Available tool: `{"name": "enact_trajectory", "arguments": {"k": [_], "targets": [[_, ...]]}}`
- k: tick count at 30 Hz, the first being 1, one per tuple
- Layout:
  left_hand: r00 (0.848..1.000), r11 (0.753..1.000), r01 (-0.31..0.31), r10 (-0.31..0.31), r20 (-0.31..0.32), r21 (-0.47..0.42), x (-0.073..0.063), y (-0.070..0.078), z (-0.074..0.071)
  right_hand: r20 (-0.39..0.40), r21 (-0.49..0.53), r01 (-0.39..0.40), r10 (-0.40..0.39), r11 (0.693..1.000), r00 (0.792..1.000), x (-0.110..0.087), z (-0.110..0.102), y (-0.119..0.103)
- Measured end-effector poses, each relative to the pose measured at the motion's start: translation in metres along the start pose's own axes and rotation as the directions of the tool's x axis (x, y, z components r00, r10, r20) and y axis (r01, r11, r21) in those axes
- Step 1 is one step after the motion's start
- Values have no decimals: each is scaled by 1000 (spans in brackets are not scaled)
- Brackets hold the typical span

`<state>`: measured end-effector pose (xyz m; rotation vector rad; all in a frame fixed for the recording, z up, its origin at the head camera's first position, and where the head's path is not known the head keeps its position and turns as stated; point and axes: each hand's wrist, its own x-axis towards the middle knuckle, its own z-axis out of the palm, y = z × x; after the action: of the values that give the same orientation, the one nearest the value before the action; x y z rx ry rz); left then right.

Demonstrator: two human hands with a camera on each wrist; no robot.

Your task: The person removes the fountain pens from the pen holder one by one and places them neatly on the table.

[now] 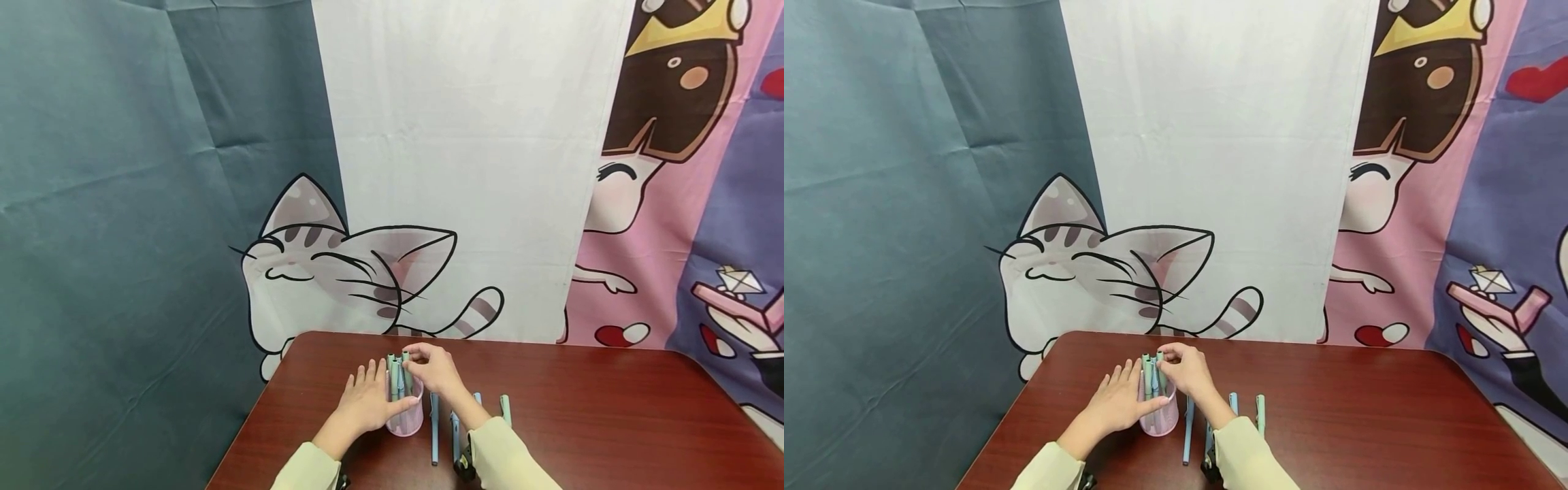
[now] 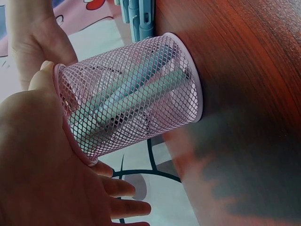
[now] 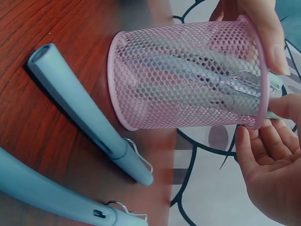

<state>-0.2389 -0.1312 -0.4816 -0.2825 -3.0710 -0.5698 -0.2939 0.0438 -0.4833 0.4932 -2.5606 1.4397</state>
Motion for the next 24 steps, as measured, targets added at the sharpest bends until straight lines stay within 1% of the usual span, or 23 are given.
{"name": "enact_trajectory", "arguments": {"k": [2, 5, 10, 14, 16, 20, 21, 24], "targets": [[1000, 1000, 0, 0, -3, -3, 0, 0, 0, -17, 0, 19, -19, 1000, 1000, 0, -2, -2], [1000, 1000, -5, 5, -11, -3, 0, -1, 1, -39, 23, 23, -22, 999, 999, 1, -4, -5], [1000, 1000, -14, 14, -27, 6, -1, -2, 2, -60, 105, 5, 2, 994, 998, 2, -9, -12], [999, 1000, -16, 16, -32, 2, -1, -2, 2, -56, 161, -29, 38, 987, 998, 2, -13, -16], [999, 1000, -14, 14, -30, -5, -1, -2, 2, -43, 211, -47, 57, 976, 997, 1, -15, -18], [1000, 1000, -10, 9, -26, -11, -2, -3, 3, -24, 322, -67, 79, 944, 997, 1, -19, -22], [1000, 1000, -9, 9, -26, -12, -2, -3, 3, -24, 339, -68, 81, 938, 996, 1, -20, -23], [1000, 1000, -10, 10, -28, -12, -2, -3, 3, -27, 349, -66, 80, 935, 996, 2, -23, -26]]}}
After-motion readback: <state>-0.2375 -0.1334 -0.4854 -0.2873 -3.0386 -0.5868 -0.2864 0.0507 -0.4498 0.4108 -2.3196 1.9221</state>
